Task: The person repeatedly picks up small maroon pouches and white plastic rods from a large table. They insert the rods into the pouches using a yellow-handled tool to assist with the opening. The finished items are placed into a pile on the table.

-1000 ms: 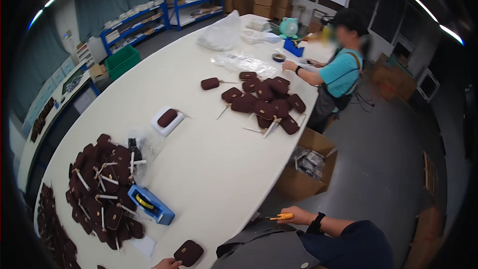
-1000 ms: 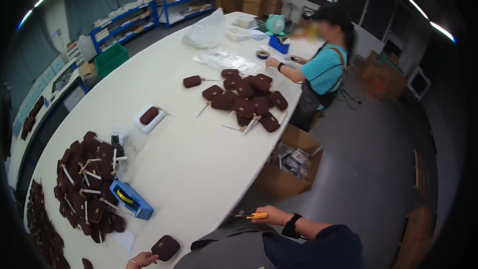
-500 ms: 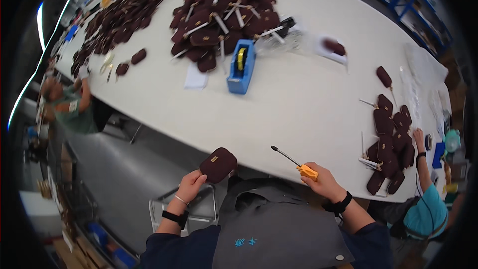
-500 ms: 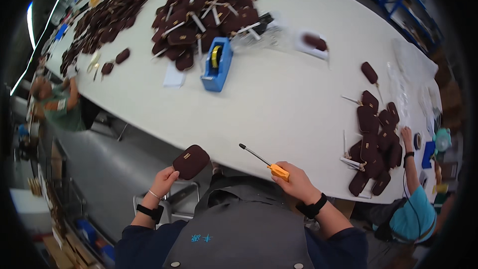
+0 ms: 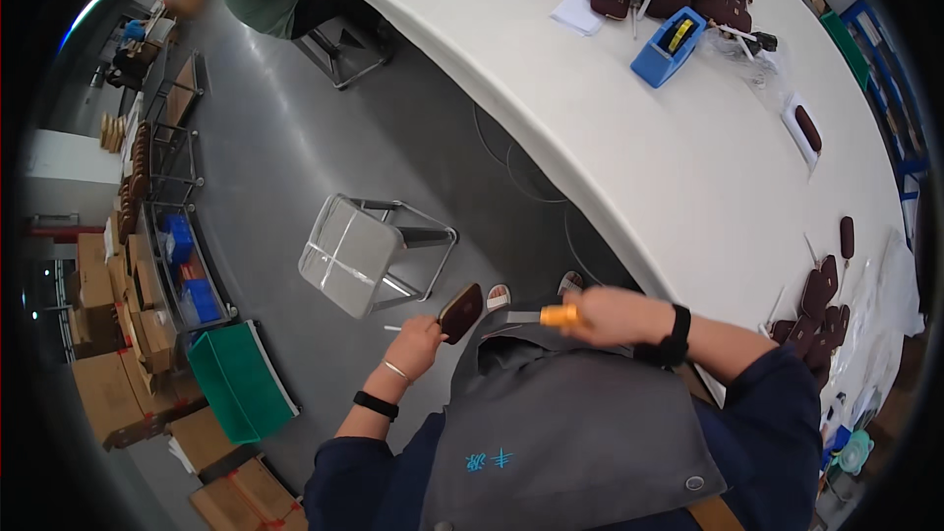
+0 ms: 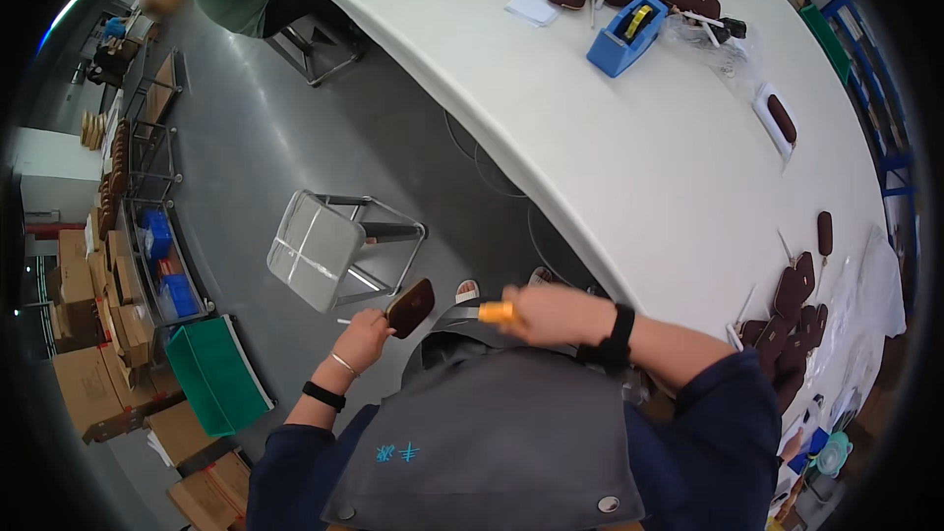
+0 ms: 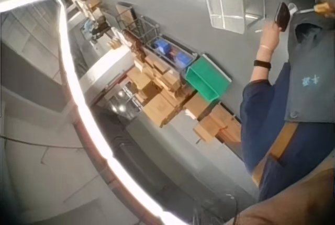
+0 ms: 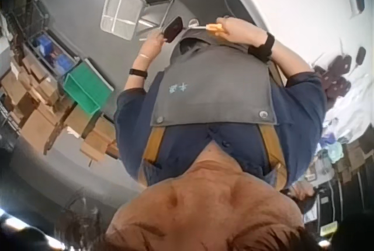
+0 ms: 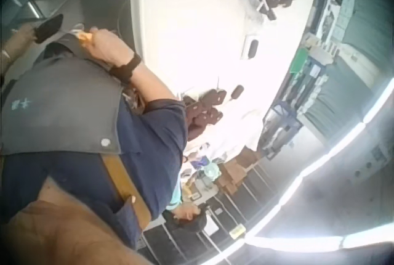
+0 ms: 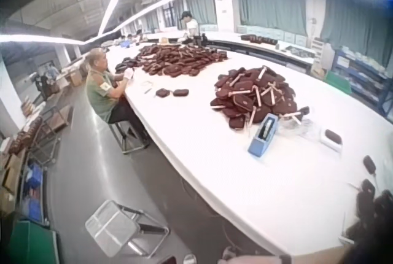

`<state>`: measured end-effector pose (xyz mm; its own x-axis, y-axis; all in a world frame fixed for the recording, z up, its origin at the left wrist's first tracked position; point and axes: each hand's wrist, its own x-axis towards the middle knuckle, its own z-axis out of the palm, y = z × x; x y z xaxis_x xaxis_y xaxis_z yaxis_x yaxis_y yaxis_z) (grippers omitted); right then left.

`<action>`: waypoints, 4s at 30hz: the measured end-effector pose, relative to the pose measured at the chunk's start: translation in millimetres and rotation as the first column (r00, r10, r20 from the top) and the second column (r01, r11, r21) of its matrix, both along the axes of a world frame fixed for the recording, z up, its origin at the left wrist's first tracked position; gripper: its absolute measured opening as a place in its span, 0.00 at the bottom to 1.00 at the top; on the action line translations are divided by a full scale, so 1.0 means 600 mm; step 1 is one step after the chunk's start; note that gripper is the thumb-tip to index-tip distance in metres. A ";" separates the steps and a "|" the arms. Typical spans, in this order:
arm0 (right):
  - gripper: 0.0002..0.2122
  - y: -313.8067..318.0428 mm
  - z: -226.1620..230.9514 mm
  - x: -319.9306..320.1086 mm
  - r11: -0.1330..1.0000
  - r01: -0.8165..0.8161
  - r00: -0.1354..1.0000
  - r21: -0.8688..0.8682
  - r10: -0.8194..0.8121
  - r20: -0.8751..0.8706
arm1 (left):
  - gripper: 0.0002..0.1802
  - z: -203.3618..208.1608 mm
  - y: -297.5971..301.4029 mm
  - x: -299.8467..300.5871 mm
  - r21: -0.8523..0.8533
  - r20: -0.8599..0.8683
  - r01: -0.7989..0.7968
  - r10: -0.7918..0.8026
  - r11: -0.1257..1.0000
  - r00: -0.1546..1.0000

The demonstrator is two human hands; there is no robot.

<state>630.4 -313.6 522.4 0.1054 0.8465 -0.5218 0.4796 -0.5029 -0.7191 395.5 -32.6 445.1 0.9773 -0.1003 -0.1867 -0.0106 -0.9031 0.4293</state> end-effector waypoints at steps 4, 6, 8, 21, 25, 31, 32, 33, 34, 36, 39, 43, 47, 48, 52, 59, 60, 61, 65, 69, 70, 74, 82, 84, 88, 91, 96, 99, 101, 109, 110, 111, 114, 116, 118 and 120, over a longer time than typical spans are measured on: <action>0.16 0.067 -0.006 -0.018 0.997 -0.075 0.997 -0.008 0.075 0.024 | 0.05 0.013 0.019 -0.020 0.200 -0.030 0.383 -0.385 0.902 0.923; 0.17 0.085 0.014 -0.045 0.985 -0.172 0.982 -0.018 0.169 -0.086 | 0.05 0.009 0.030 -0.022 0.184 -0.061 0.506 -0.504 0.843 0.861; 0.17 0.087 0.025 -0.028 0.986 0.104 0.994 -0.127 -0.097 0.059 | 0.05 0.007 0.046 -0.008 0.170 -0.024 0.589 -0.594 0.790 0.804; 0.16 -0.324 -0.028 -0.220 0.254 0.958 0.281 0.135 -0.927 -0.249 | 0.08 0.098 -0.178 0.353 -0.019 0.391 0.734 -0.671 0.678 0.630; 0.13 -0.433 -0.031 -0.304 -0.377 0.923 -0.331 0.076 -0.880 -0.340 | 0.09 0.103 -0.414 0.456 -0.333 0.365 0.743 -0.647 0.581 0.669; 0.12 -0.526 -0.091 -0.360 -0.724 0.671 -0.625 0.158 -0.667 -0.405 | 0.15 0.090 -0.792 0.561 -0.557 0.293 0.697 -0.678 0.452 0.674; 0.13 -0.541 -0.114 -0.369 -0.741 0.656 -0.647 0.144 -0.650 -0.398 | 0.16 0.094 -0.838 0.564 -0.633 0.297 0.676 -0.688 0.378 0.662; 0.14 -0.543 -0.111 -0.369 -0.740 0.652 -0.652 0.168 -0.660 -0.373 | 0.20 0.103 -0.866 0.574 -0.608 0.326 0.742 -0.762 0.284 0.559; 0.14 -0.546 -0.114 -0.368 -0.743 0.640 -0.651 0.195 -0.659 -0.376 | 0.27 0.094 -0.887 0.576 -0.541 0.326 0.784 -0.783 0.305 0.530; 0.14 -0.548 -0.121 -0.353 -0.779 0.605 -0.674 0.168 -0.613 -0.412 | 0.32 0.082 -0.888 0.594 -0.493 0.277 0.818 -0.837 0.298 0.472; 0.12 -0.548 -0.133 -0.330 -0.790 0.602 -0.701 0.115 -0.592 -0.397 | 0.32 0.039 -0.841 0.645 -0.482 0.156 0.809 -0.876 0.336 0.457; 0.10 -0.538 -0.105 -0.246 -0.658 0.750 -0.618 0.066 -0.733 -0.286 | 0.20 0.034 -0.694 0.741 -0.433 -0.060 0.727 -0.822 0.533 0.567; 0.10 -0.539 -0.080 -0.147 -0.624 0.752 -0.619 0.213 -0.779 -0.095 | 0.16 0.063 -0.538 0.833 -0.413 -0.084 0.657 -0.744 0.631 0.663; 0.09 -0.548 -0.086 -0.125 -0.607 0.751 -0.620 0.261 -0.784 -0.038 | 0.15 0.078 -0.500 0.854 -0.392 -0.113 0.643 -0.728 0.658 0.676; 0.12 -0.599 -0.013 0.031 -0.601 0.785 -0.619 0.150 -0.766 0.171 | 0.11 0.119 -0.366 0.924 -0.529 -0.076 0.484 -0.607 0.697 0.791; 0.13 -0.671 -0.023 0.216 -0.670 0.739 -0.668 0.074 -0.714 0.209 | 0.12 0.138 -0.178 1.074 -0.557 0.029 0.210 -0.233 0.804 0.972; 0.13 -0.664 -0.027 0.244 -0.668 0.741 -0.666 0.073 -0.715 0.213 | 0.12 0.138 -0.146 1.095 -0.552 0.025 0.159 -0.175 0.819 0.984; 0.13 -0.658 -0.029 0.260 -0.680 0.726 -0.684 0.107 -0.696 0.220 | 0.12 0.136 -0.121 1.109 -0.547 0.021 0.106 -0.114 0.830 0.993; 0.12 -0.650 -0.055 0.267 -0.724 0.668 -0.739 0.170 -0.622 0.259 | 0.12 0.112 -0.060 1.178 -0.546 0.049 0.056 -0.036 0.836 0.998; 0.11 -0.638 -0.068 0.225 -0.768 0.614 -0.789 0.181 -0.604 0.114 | 0.11 0.109 -0.045 1.260 -0.568 0.194 0.058 0.065 0.821 0.979; 0.11 -0.624 -0.064 0.217 -0.765 0.609 -0.787 0.211 -0.615 0.042 | 0.11 0.119 -0.046 1.276 -0.533 0.259 0.064 0.091 0.844 0.962; 0.11 -0.592 -0.060 0.175 -0.752 0.603 -0.772 0.265 -0.635 -0.044 | 0.08 0.112 -0.058 1.342 -0.354 0.492 0.076 0.116 0.932 0.863; 0.13 -0.485 -0.009 0.124 -0.822 0.544 -0.836 0.169 -0.547 0.032 | 0.15 0.125 -0.025 1.398 0.248 0.385 -0.145 0.040 0.958 0.922; 0.15 -0.479 -0.025 0.105 -0.851 0.505 -0.860 0.141 -0.510 0.008 | 0.11 0.109 0.008 1.401 0.134 0.293 -0.147 0.103 0.980 0.951; 0.13 -0.462 -0.048 0.082 -0.858 0.497 -0.867 0.127 -0.498 0.029 | 0.27 0.080 0.013 1.404 -0.462 -0.400 -0.476 0.303 0.749 0.865; 0.15 -0.455 -0.057 0.085 -0.859 0.500 -0.865 0.109 -0.502 0.005 | 0.33 0.060 -0.005 1.401 -0.585 -0.613 -0.680 0.308 0.441 0.727; 0.13 -0.454 -0.058 0.077 -0.818 0.561 -0.827 0.127 -0.561 0.038 | 0.25 0.035 -0.030 1.410 -0.620 -0.685 -0.769 0.369 0.156 0.628; 0.14 -0.457 -0.055 0.066 -0.811 0.571 -0.820 0.130 -0.572 0.033 | 0.17 0.017 -0.013 1.415 -0.705 -0.647 -0.709 0.411 0.001 0.643; 0.15 -0.454 -0.047 0.066 -0.810 0.571 -0.819 0.134 -0.573 0.026 | 0.13 0.009 -0.003 1.402 -0.776 -0.585 -0.626 0.468 -0.083 0.663; 0.14 -0.390 0.051 0.159 -0.513 0.833 -0.497 0.207 -0.858 -0.126 | 0.12 0.110 0.044 1.172 -0.981 -0.116 -0.182 0.540 0.069 0.833; 0.13 -0.374 0.059 0.189 -0.425 0.887 -0.402 0.182 -0.903 -0.150 | 0.13 0.105 0.078 1.116 -0.984 -0.100 -0.161 0.525 0.072 0.845; 0.11 -0.347 0.073 0.220 -0.327 0.932 -0.300 0.153 -0.938 -0.174 | 0.14 0.099 0.107 1.053 -0.986 -0.089 -0.146 0.512 0.073 0.854; 0.10 -0.258 0.105 0.268 0.038 0.997 0.050 0.065 -0.981 -0.186 | 0.20 0.106 0.130 0.864 -0.951 -0.135 -0.265 0.553 0.162 0.822; 0.11 -0.199 0.115 0.279 0.249 0.968 0.240 -0.036 -0.955 -0.174 | 0.22 0.111 0.112 0.751 -0.845 -0.174 -0.427 0.589 0.322 0.789; 0.13 -0.142 0.117 0.269 0.463 0.884 0.439 -0.059 -0.868 -0.233 | 0.19 0.092 0.095 0.636 -0.733 -0.243 -0.500 0.509 0.461 0.826; 0.16 -0.097 0.091 0.242 0.722 0.684 0.686 -0.102 -0.684 -0.246 | 0.17 0.066 0.070 0.520 -0.700 -0.232 -0.458 0.431 0.548 0.872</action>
